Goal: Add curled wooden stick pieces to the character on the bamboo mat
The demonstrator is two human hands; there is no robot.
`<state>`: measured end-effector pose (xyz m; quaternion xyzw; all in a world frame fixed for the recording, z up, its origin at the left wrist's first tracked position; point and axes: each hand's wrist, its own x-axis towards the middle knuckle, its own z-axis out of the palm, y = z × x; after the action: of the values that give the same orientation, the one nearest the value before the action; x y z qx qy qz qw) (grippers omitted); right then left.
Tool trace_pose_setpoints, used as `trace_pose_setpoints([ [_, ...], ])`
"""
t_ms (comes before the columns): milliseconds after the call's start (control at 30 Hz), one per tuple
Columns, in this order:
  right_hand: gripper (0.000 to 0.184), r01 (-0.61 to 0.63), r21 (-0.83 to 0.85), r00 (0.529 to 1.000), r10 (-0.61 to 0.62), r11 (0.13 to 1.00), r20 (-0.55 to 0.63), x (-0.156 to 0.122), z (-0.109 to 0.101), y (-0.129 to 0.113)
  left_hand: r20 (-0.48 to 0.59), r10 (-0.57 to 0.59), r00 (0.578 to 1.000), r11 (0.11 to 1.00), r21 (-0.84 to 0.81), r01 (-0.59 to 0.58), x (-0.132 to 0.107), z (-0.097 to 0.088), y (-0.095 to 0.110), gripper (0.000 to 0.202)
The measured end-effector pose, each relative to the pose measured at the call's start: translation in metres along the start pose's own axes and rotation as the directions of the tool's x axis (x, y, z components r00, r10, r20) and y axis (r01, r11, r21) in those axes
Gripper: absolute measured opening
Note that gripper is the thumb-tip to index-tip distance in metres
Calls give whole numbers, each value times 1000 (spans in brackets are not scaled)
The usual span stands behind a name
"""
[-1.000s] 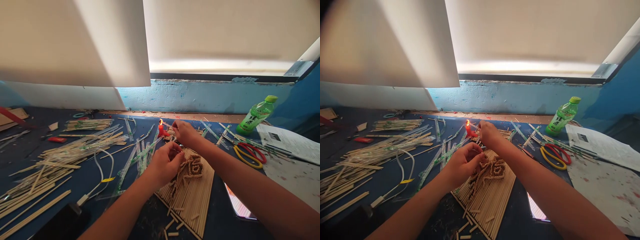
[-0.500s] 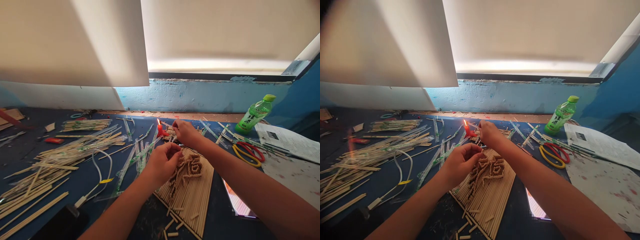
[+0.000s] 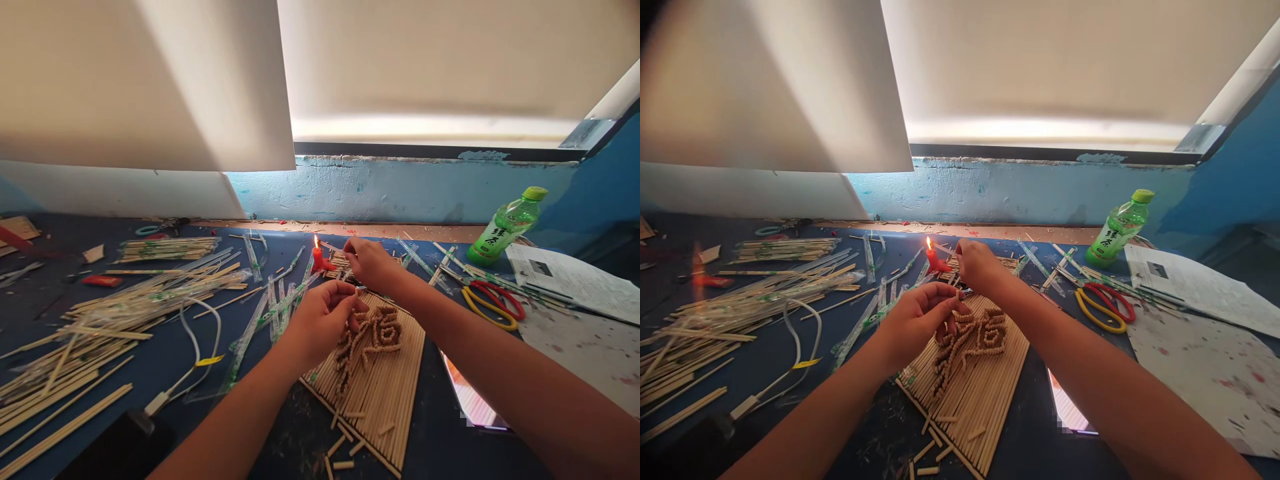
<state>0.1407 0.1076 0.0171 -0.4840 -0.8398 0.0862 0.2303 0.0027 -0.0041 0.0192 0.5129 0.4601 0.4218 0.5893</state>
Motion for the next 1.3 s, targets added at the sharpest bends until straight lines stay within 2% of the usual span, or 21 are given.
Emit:
trace_pose_setpoints([
  [267, 15, -12, 5, 1000, 12, 1000, 11, -1, 0, 0, 20, -28, 999, 995, -97, 30, 2, -2, 0, 17],
  [533, 15, -23, 30, 1000, 23, 999, 8, -1, 2, 1, 16, -23, 1000, 1000, -10, 23, 0, -2, 2, 18],
  [700, 14, -34, 54, 999, 34, 998, 8, 0, 2, 2, -46, 24, 999, 997, 80, -20, -1, -3, 3, 19],
  [967, 17, -110, 161, 994, 106, 981, 30, 0, 0, 2, -123, 50, 991, 999, -8, -52, 0, -5, 6, 15],
  [1133, 24, -217, 324, 973, 178, 921, 147, -29, -18, 22, -253, 123, 960, 990, -34, -136, -1, -11, 14, 17],
  [1200, 25, -295, 484, 950, 201, 824, 238, -50, -27, 28, -290, 152, 945, 986, -24, -166, -1, -14, 16, 20],
  [1300, 30, -352, 562, 929, 208, 749, 306, -83, -37, 29, -342, 176, 923, 982, -2, -188, -1, -15, 16, 22],
])
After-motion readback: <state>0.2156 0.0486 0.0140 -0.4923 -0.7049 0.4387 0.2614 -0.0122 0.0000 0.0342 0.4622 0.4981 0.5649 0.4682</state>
